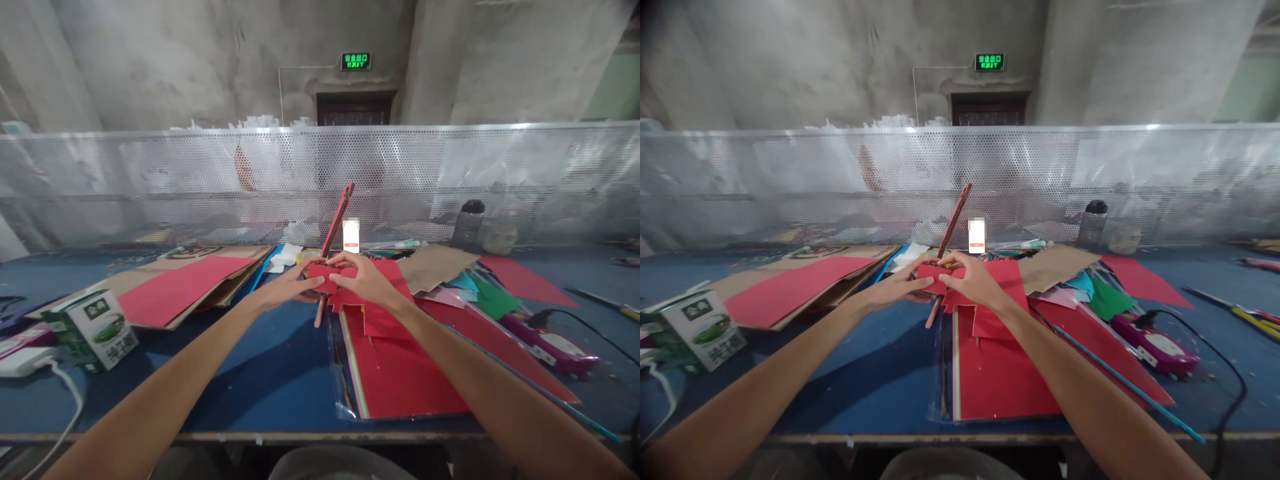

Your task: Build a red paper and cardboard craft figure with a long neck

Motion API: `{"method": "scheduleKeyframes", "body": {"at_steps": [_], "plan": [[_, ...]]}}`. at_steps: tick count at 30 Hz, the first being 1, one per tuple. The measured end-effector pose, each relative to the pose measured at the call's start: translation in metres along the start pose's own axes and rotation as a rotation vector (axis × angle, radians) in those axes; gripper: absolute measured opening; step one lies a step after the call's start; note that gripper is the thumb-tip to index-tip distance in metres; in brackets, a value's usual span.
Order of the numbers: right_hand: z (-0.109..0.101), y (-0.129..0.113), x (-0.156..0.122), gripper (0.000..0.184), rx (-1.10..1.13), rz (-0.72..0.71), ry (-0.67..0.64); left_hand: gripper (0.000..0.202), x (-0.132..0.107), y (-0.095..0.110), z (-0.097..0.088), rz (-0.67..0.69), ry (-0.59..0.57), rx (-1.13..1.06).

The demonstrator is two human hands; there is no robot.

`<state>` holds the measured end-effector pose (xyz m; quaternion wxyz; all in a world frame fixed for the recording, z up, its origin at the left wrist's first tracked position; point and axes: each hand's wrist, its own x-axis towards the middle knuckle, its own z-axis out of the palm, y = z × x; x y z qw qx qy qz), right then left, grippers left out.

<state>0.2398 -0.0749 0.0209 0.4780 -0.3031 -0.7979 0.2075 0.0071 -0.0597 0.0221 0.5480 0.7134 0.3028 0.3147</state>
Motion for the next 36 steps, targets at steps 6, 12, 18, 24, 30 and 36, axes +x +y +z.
{"method": "scheduleKeyframes", "body": {"at_steps": [6, 12, 18, 24, 30, 36], "plan": [[-0.001, 0.0, -0.001, 0.02, -0.037, -0.013, 0.01, 0.071, 0.001, 0.0, 0.007, -0.037, 0.029, 0.001], [-0.001, 0.006, 0.0, 0.022, -0.074, -0.011, -0.008, 0.073, 0.004, -0.007, 0.008, -0.016, 0.019, -0.002], [0.001, 0.014, 0.003, 0.023, -0.065, -0.003, -0.037, 0.084, 0.006, -0.01, 0.005, -0.11, 0.038, -0.07], [0.002, 0.013, 0.006, 0.022, -0.075, 0.027, -0.049, 0.093, 0.008, -0.016, 0.007, -0.181, 0.108, -0.235], [-0.001, 0.016, 0.006, 0.021, -0.049, 0.004, -0.067, 0.096, 0.009, -0.015, 0.012, -0.249, 0.182, -0.23], [0.001, 0.022, 0.007, 0.021, -0.045, 0.0, -0.049, 0.104, 0.009, -0.012, 0.021, -0.3, 0.293, -0.258]]}}
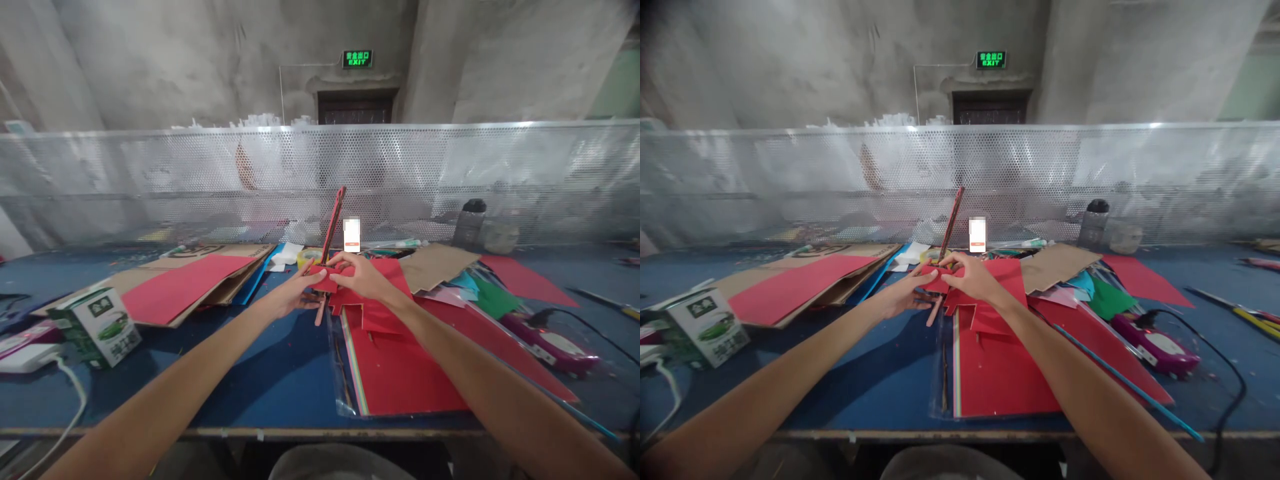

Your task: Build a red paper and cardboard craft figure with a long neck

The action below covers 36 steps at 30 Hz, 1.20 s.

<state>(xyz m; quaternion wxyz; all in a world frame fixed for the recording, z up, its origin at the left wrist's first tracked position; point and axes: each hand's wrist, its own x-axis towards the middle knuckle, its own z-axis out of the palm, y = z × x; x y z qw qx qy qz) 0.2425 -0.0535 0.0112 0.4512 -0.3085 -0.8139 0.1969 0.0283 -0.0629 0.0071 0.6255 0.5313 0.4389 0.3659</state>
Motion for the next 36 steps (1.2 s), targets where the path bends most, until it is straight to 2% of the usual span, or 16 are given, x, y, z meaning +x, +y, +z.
{"method": "scheduleKeyframes", "body": {"at_steps": [6, 9, 15, 20, 24, 28, 31, 34, 36], "plan": [[-0.003, 0.003, 0.001, 0.022, -0.007, -0.024, 0.017, 0.09, 0.0, -0.005, 0.006, 0.097, -0.048, -0.124], [-0.001, 0.008, 0.0, 0.023, -0.038, -0.045, 0.014, 0.09, 0.0, -0.006, 0.006, 0.072, -0.047, -0.15], [0.004, 0.009, 0.0, 0.023, -0.047, -0.031, 0.004, 0.087, 0.003, -0.006, 0.0, 0.067, -0.12, -0.157], [0.003, 0.007, 0.001, 0.023, -0.036, -0.056, 0.012, 0.077, 0.007, -0.006, -0.001, 0.072, -0.07, -0.163], [0.001, 0.005, 0.001, 0.025, -0.029, -0.08, 0.044, 0.067, 0.007, -0.005, 0.002, 0.133, -0.027, -0.215], [0.0, 0.003, 0.001, 0.025, -0.012, -0.09, 0.055, 0.07, 0.007, -0.008, 0.005, 0.199, -0.046, -0.233], [-0.001, 0.004, 0.001, 0.025, -0.027, -0.091, 0.049, 0.073, 0.005, -0.009, 0.006, 0.233, -0.06, -0.18], [-0.002, 0.004, 0.002, 0.024, -0.035, -0.099, 0.069, 0.076, 0.001, -0.004, 0.002, 0.279, -0.08, -0.03], [-0.004, 0.005, 0.002, 0.024, -0.045, -0.098, 0.076, 0.083, 0.0, 0.0, -0.006, 0.296, -0.148, 0.094]]}}
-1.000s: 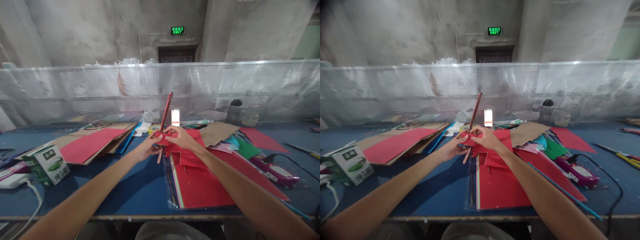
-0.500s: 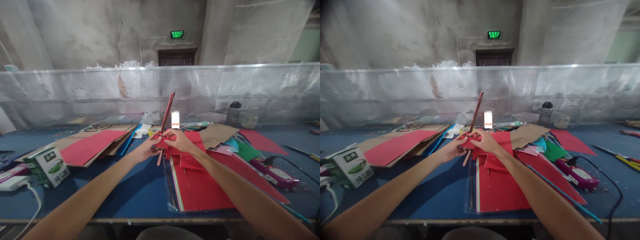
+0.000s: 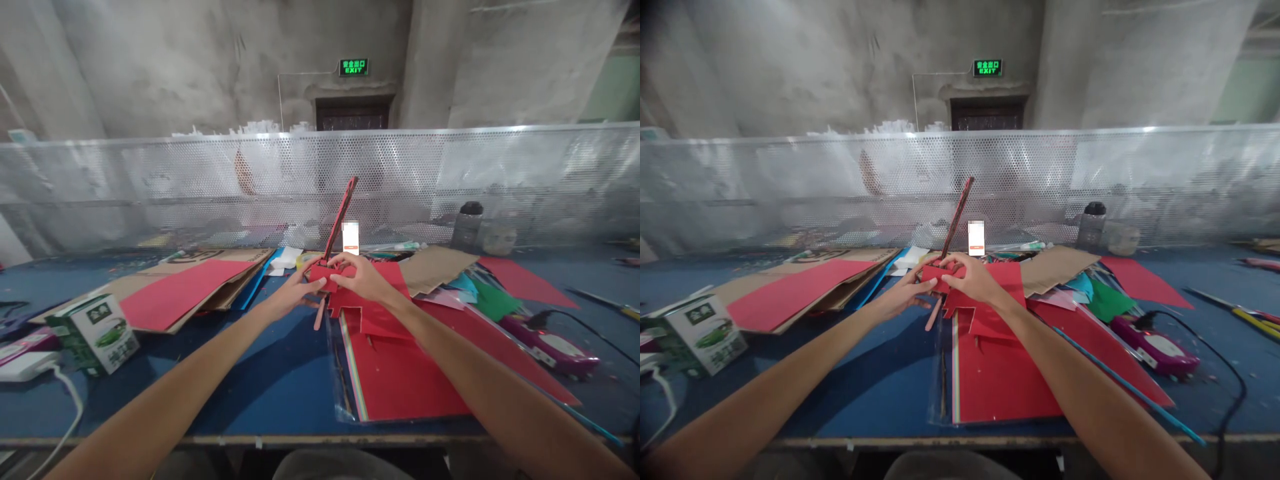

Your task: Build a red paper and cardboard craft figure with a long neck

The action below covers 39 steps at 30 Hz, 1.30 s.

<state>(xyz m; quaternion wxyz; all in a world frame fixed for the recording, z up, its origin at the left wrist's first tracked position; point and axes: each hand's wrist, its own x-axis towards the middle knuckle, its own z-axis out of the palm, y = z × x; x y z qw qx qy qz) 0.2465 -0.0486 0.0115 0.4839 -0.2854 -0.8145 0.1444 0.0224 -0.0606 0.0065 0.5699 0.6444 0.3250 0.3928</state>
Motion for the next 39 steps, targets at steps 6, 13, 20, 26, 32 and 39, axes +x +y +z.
{"method": "scheduleKeyframes", "body": {"at_steps": [6, 13, 20, 26, 32, 39], "plan": [[0.001, 0.002, -0.001, 0.021, -0.024, -0.029, -0.064, 0.103, 0.008, -0.009, -0.024, 0.13, -0.3, 0.269], [0.002, -0.004, -0.001, 0.021, -0.077, -0.055, -0.058, 0.075, 0.013, -0.013, -0.029, 0.384, -0.069, 0.707], [-0.005, -0.001, -0.002, 0.025, -0.048, -0.016, -0.121, 0.061, 0.012, -0.007, -0.034, 0.486, 0.044, 0.846], [-0.012, 0.001, 0.0, 0.027, -0.006, -0.024, -0.131, 0.067, 0.012, -0.008, -0.035, 0.665, 0.07, 0.971], [-0.019, -0.003, 0.001, 0.026, 0.09, -0.002, -0.04, 0.066, 0.005, -0.007, -0.03, 0.661, 0.106, 0.897], [-0.014, -0.006, -0.001, 0.025, 0.096, -0.018, -0.061, 0.045, 0.004, -0.003, -0.034, 0.682, -0.109, 0.869]]}}
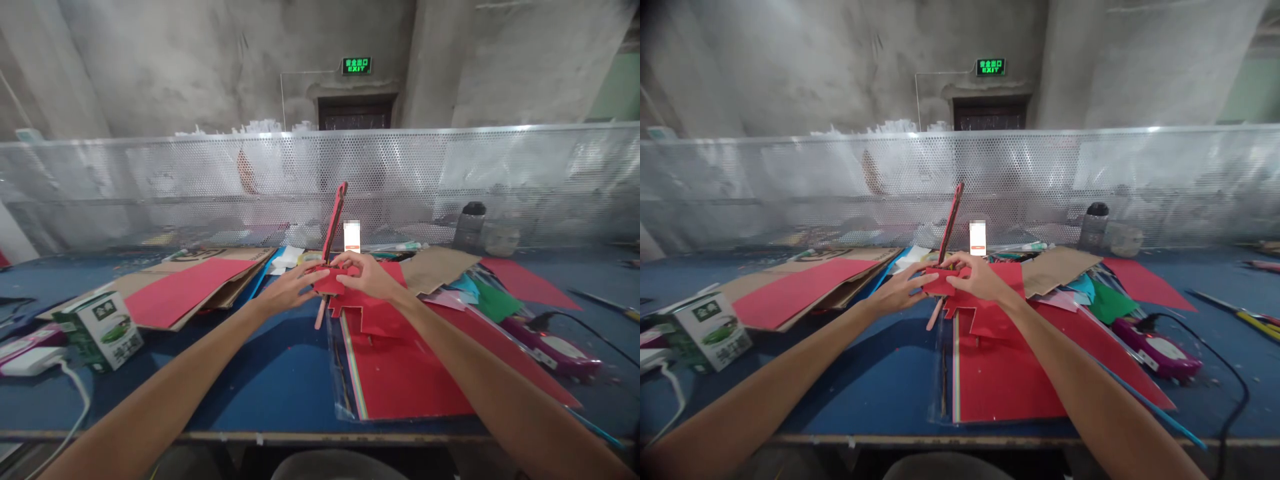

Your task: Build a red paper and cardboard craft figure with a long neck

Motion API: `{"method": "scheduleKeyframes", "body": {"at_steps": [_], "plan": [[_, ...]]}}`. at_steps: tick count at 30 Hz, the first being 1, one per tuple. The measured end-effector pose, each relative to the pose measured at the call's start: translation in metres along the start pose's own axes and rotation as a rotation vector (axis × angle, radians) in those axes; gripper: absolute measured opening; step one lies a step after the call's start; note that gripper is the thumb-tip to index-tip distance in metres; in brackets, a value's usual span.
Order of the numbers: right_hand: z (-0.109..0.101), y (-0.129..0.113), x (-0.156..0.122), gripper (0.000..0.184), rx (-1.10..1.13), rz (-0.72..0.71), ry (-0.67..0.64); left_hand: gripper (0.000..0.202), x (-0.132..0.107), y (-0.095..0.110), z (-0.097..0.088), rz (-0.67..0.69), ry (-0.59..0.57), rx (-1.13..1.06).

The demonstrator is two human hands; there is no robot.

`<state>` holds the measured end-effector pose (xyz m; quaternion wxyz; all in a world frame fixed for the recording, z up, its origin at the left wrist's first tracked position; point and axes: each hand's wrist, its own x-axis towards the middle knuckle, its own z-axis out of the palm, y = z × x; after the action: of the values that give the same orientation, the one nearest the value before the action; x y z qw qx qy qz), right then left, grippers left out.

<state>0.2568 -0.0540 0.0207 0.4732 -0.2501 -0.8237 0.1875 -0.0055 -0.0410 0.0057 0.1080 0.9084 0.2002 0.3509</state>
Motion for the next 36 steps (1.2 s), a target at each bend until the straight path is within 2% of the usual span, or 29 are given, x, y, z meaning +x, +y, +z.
{"method": "scheduleKeyframes", "body": {"at_steps": [3, 9, 20, 28, 36], "plan": [[0.0, -0.004, -0.001, 0.024, -0.014, 0.0, -0.018, 0.042, 0.0, 0.001, -0.004, -0.042, -0.034, -0.02], [-0.001, -0.013, 0.0, 0.025, -0.044, -0.014, -0.035, 0.042, 0.003, 0.006, -0.006, -0.123, -0.026, -0.088], [-0.002, -0.005, 0.0, 0.029, 0.041, -0.021, -0.042, 0.039, 0.002, 0.002, -0.008, -0.062, -0.017, -0.013], [-0.001, -0.004, -0.001, 0.028, -0.012, -0.023, -0.028, 0.045, -0.001, -0.008, -0.007, 0.077, -0.043, 0.182], [-0.001, -0.005, -0.001, 0.028, -0.025, -0.026, -0.032, 0.046, -0.002, -0.008, -0.006, 0.084, -0.04, 0.187]]}}
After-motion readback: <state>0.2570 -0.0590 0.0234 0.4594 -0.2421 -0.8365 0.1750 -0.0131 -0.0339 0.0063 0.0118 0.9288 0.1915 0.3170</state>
